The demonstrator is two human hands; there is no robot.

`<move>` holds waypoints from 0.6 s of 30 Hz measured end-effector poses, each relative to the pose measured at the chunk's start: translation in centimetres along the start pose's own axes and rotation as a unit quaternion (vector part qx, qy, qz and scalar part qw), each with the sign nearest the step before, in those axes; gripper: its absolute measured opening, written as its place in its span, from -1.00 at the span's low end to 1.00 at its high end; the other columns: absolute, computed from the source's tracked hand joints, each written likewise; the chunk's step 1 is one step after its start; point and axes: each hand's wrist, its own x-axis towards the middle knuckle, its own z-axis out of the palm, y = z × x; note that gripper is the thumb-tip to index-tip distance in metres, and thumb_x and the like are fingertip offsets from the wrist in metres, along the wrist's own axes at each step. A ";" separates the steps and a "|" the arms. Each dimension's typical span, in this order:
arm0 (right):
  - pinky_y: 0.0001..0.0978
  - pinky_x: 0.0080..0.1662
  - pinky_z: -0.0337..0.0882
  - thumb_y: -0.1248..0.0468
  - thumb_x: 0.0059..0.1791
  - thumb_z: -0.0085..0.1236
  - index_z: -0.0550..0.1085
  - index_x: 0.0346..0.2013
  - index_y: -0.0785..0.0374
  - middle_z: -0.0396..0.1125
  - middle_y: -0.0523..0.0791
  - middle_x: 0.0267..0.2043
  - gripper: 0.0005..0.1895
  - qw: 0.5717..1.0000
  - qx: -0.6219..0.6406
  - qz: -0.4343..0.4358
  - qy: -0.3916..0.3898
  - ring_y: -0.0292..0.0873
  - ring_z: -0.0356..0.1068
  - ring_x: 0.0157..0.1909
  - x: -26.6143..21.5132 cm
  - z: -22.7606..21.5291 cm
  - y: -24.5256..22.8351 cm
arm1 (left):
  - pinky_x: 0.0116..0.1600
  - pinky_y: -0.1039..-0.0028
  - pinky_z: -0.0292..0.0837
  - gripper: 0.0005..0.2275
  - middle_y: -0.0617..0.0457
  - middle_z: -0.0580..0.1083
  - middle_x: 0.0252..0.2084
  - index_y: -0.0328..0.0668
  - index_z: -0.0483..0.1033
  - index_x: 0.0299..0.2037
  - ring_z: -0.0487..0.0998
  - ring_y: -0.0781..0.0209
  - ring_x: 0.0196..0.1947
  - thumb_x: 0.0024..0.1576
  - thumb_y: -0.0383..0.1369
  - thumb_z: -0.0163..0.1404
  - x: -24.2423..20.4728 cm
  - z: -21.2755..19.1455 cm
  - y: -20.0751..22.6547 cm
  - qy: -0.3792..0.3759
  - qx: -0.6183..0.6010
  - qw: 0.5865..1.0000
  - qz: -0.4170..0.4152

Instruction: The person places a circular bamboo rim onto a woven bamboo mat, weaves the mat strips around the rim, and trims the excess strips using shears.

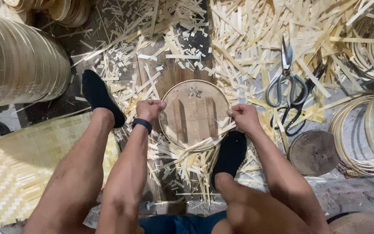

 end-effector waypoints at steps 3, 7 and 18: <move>-0.39 -0.29 0.45 0.28 -0.03 0.30 0.62 -0.18 0.41 0.52 -0.04 -0.33 -0.76 0.998 0.057 0.032 -0.009 -0.26 0.43 -0.37 -0.7 -1.3 -2.1 | -0.31 0.51 0.50 -0.83 0.05 0.62 -0.43 -0.29 0.72 -0.30 0.58 0.32 -0.48 -0.02 -0.37 0.31 -1.3 -0.4 2.1 0.005 -0.039 0.999 -0.007; -0.39 -0.26 0.58 0.29 0.03 0.17 0.53 -0.24 0.43 0.50 -0.04 -0.35 -0.81 0.959 0.238 0.119 -0.099 -0.18 0.52 -0.37 -2.7 -2.2 -4.3 | -0.33 0.31 0.60 -0.81 0.08 0.47 -0.48 -0.30 0.60 -0.27 0.52 0.20 -0.52 0.11 -0.30 0.13 -4.5 -1.8 2.8 -0.097 -0.271 0.945 -0.153; -0.24 -0.37 0.63 0.32 0.05 0.23 0.44 -0.45 0.57 0.35 -0.02 -0.44 -0.68 0.981 0.183 0.068 -0.022 -0.14 0.44 -0.44 -2.4 2.7 -0.4 | -0.29 0.24 0.62 -0.90 -0.05 0.49 -0.40 -0.40 0.43 -0.22 0.56 0.08 -0.46 0.20 -0.47 0.02 -9.0 2.6 -0.6 -0.052 -0.303 0.929 -0.205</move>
